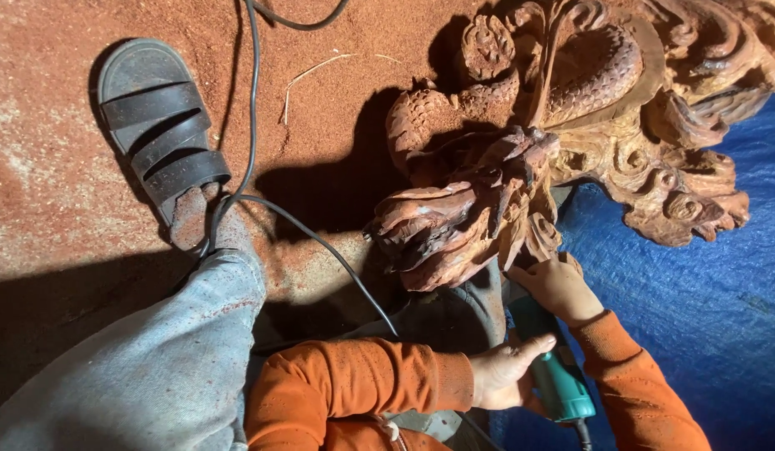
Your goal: Carving intricate details into a large wooden sculpture using a rotary tool and a hand pick.
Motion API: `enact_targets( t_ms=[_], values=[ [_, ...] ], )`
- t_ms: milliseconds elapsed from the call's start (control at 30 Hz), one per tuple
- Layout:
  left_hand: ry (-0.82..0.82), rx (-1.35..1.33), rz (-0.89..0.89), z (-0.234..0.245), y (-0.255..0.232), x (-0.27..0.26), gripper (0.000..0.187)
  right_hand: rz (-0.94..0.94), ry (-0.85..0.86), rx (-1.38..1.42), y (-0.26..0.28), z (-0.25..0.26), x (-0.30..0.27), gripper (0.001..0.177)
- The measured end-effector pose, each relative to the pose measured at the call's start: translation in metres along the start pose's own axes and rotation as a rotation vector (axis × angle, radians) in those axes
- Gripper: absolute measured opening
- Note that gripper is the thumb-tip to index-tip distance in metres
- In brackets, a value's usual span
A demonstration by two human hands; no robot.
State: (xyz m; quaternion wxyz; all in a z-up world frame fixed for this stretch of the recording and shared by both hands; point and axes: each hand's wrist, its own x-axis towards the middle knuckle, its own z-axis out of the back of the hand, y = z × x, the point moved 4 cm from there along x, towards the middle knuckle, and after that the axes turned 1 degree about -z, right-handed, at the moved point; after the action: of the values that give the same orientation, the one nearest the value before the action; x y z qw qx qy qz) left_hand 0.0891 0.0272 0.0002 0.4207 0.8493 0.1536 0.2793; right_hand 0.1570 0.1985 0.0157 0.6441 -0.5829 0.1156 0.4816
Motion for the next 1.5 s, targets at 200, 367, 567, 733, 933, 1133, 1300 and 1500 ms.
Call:
enact_targets(
  t_ms=[200, 367, 567, 733, 933, 1133, 1300, 1500],
  values=[
    [-0.524, 0.636, -0.142, 0.013, -0.018, -0.047, 0.065, -0.038, -0.07, 0.538, -0.003, -0.047, -0.011, 0.044],
    [-0.647, 1.159, -0.327, 0.022, -0.052, -0.097, 0.09, 0.037, -0.06, 1.915, 0.072, -0.078, -0.055, 0.028],
    [-0.791, 1.646, -0.459, -0.037, -0.064, -0.106, 0.071, 0.461, 0.244, 2.633, 0.092, -0.117, -0.016, 0.03],
    [-0.929, 1.836, -0.421, -0.054, -0.069, -0.096, 0.078, 0.635, 0.27, 2.756, 0.099, -0.103, -0.004, 0.026],
    [-1.046, 1.885, -0.307, -0.07, -0.069, -0.084, 0.086, 0.687, 0.343, 2.934, 0.1, -0.099, -0.001, 0.025],
    [-1.071, 1.89, -0.264, -0.079, -0.073, -0.074, 0.088, 0.733, 0.361, 3.017, 0.1, -0.093, 0.001, 0.027],
    [-1.2, 1.94, -0.117, -0.09, -0.068, -0.068, 0.083, 0.707, 0.387, 3.062, 0.1, -0.097, 0.001, 0.024],
    [-1.172, 2.0, -0.161, -0.075, -0.073, -0.069, 0.081, 0.726, 0.414, 3.084, 0.1, -0.104, 0.003, 0.025]
  ],
)
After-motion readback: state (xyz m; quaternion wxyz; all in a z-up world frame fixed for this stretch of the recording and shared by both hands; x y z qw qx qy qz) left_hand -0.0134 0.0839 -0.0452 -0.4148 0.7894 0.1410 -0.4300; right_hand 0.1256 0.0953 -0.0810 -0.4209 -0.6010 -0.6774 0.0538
